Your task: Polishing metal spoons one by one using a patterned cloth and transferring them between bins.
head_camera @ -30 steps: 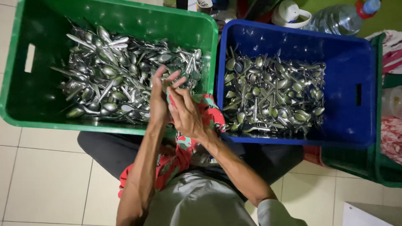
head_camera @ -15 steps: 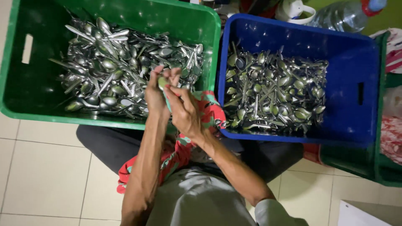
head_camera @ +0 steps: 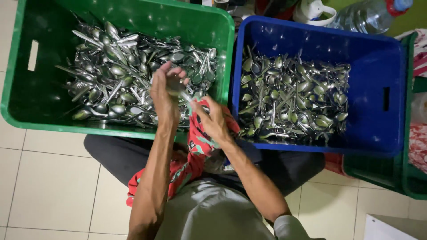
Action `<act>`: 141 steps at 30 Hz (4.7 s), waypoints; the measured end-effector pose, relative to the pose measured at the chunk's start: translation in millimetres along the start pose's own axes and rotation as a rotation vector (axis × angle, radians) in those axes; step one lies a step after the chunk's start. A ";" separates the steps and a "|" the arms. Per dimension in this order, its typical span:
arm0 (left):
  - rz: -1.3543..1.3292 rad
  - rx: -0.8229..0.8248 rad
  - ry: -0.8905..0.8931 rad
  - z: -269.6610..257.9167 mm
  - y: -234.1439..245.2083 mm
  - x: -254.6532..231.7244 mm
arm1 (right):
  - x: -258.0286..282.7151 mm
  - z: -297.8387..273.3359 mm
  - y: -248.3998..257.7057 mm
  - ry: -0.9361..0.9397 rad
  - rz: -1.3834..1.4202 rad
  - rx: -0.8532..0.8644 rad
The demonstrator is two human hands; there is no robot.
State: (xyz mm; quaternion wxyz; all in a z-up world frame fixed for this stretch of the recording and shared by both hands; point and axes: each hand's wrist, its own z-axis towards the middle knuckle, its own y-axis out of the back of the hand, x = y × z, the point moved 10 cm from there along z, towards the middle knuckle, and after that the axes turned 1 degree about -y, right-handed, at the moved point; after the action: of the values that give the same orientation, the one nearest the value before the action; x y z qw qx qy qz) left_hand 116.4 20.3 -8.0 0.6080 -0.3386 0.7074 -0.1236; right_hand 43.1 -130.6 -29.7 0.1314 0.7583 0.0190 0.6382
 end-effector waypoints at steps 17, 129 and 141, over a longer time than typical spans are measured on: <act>0.126 0.146 0.118 5.8 4.3 44.0 | 85.9 -14.8 -34.9 0.911 -0.584 0.077; 2.056 -0.203 -1.936 103.2 88.7 250.9 | 57.9 -61.9 -7.3 0.565 -0.135 -0.172; 2.139 0.363 -0.281 181.7 120.2 235.9 | 63.4 -61.6 -4.1 0.565 -0.093 -0.178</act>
State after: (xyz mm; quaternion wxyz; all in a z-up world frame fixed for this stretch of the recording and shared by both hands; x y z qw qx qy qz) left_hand 241.0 3.8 -303.5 0.5172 0.5344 0.5313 0.4057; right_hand -4.6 -103.4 39.7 0.2159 0.5344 0.0337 0.8165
